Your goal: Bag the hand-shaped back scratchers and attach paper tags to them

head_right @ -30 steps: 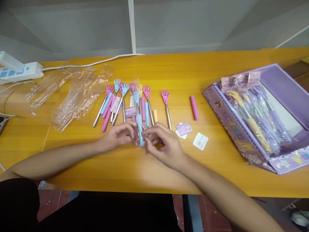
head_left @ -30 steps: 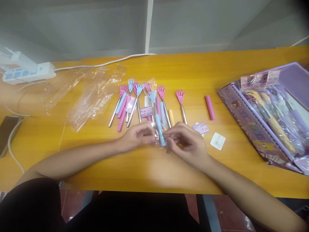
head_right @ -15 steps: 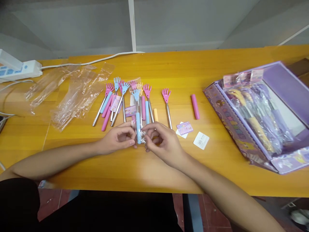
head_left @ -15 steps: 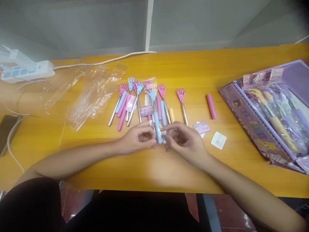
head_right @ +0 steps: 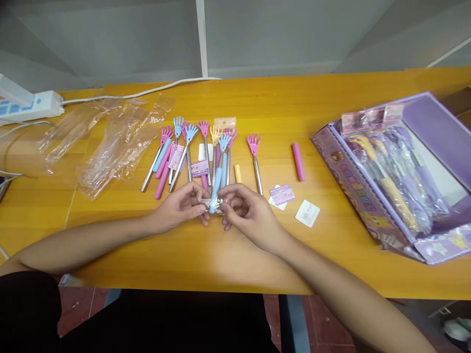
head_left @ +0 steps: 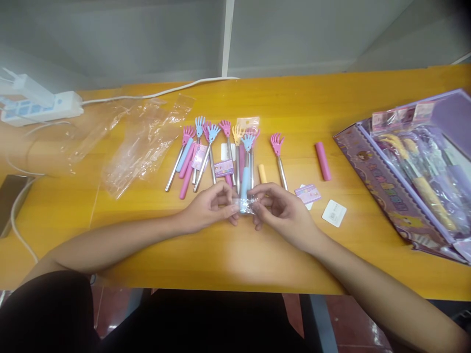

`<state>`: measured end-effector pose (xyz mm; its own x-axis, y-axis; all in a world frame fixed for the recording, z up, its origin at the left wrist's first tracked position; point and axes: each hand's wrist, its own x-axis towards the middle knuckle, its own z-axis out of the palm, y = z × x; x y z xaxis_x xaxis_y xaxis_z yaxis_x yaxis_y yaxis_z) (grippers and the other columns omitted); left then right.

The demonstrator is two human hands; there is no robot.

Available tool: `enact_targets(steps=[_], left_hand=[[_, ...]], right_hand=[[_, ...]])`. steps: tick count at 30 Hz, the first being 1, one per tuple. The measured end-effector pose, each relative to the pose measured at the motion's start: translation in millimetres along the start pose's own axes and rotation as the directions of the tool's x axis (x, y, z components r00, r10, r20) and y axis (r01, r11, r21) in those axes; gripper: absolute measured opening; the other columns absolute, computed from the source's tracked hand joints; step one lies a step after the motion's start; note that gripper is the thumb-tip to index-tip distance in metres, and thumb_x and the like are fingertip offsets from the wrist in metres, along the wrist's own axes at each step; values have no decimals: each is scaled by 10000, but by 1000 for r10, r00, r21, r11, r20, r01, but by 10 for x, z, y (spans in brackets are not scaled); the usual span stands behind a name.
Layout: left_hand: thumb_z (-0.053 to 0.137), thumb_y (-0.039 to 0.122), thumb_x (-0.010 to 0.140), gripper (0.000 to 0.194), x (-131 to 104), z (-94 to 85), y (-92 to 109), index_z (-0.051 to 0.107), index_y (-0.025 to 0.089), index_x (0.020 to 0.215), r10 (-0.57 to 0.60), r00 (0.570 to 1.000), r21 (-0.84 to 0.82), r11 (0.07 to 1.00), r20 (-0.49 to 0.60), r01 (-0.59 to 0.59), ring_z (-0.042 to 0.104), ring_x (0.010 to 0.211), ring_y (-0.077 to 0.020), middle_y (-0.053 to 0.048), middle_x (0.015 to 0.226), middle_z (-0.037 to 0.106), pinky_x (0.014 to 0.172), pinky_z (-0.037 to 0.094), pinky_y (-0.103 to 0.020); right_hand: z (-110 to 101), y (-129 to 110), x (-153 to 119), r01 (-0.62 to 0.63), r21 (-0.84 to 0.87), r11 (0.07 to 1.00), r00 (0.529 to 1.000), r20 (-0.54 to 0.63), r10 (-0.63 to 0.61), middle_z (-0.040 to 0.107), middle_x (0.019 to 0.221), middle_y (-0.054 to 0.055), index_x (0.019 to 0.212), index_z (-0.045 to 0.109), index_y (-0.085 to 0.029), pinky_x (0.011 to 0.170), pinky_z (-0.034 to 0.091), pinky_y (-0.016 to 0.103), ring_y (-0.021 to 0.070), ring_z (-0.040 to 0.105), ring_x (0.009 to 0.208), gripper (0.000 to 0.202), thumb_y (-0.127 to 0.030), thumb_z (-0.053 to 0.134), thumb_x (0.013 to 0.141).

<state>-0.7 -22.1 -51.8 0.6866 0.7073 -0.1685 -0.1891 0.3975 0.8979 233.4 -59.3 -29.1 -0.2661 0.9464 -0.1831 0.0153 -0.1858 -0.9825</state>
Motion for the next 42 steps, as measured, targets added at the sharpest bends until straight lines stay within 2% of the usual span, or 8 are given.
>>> enact_targets(steps=[6,9,12,21,28,33,38,42], left_hand=[[869,282,910,557,13,-19,-8,458,304,1284,-9,1000,28,1000,28,8,740,856,-132,-10,1163,588,762,697,-343],[851,292,927,518,30,-66,9,555,276,1351,-76,989,55,996,128,69,741,941,-161,-62,1200,623,809,671,-331],[871,280,907,552,40,-85,33,574,261,1373,-131,979,20,991,155,130,734,995,-182,-76,1181,668,828,646,-325],[885,272,884,443,44,-81,4,676,211,1270,-17,999,144,990,47,10,672,1136,-187,-97,1314,650,981,555,-341],[885,351,880,393,32,-46,19,654,190,1155,-51,998,167,984,-34,56,655,989,-155,-64,1184,637,862,539,-307],[951,349,786,464,-4,39,86,621,200,1077,-73,992,212,973,-107,94,637,961,-157,-31,1103,624,790,511,-278],[968,339,757,493,-20,91,79,532,204,942,-23,984,240,968,-178,66,559,786,-103,33,926,547,671,456,-226],[938,304,803,466,-21,94,36,498,200,913,21,985,207,978,-173,16,550,773,-86,44,900,512,684,466,-220]], right_hand=[[0,8,-21,4,-32,999,995,102,-1,661,770,-25,1196,612,-219,619,657,273,130,709,636,268,-411,704,1033],[3,17,-33,8,-54,999,989,147,0,696,765,-12,1175,599,-224,658,653,278,140,721,672,226,-385,689,1044],[2,16,-43,4,-66,998,988,155,6,712,759,-4,1128,593,-224,656,648,271,142,732,670,175,-361,671,1051],[-4,-12,-66,56,-152,987,990,138,-35,702,764,-4,1072,602,-227,644,630,265,138,729,655,90,-296,648,1038],[22,26,-69,21,-182,983,993,120,1,684,764,-16,1006,554,-244,623,606,268,134,694,644,161,-292,707,986],[40,30,-78,17,-160,987,992,123,2,656,776,-22,963,535,-245,611,595,267,122,672,633,176,-277,707,976],[52,55,-85,57,-140,989,992,120,-41,623,835,-19,906,490,-245,611,604,272,116,669,649,233,-275,707,987],[60,84,-84,92,-127,988,989,129,-75,619,867,-14,917,480,-247,615,618,275,117,673,667,238,-269,698,1009]])
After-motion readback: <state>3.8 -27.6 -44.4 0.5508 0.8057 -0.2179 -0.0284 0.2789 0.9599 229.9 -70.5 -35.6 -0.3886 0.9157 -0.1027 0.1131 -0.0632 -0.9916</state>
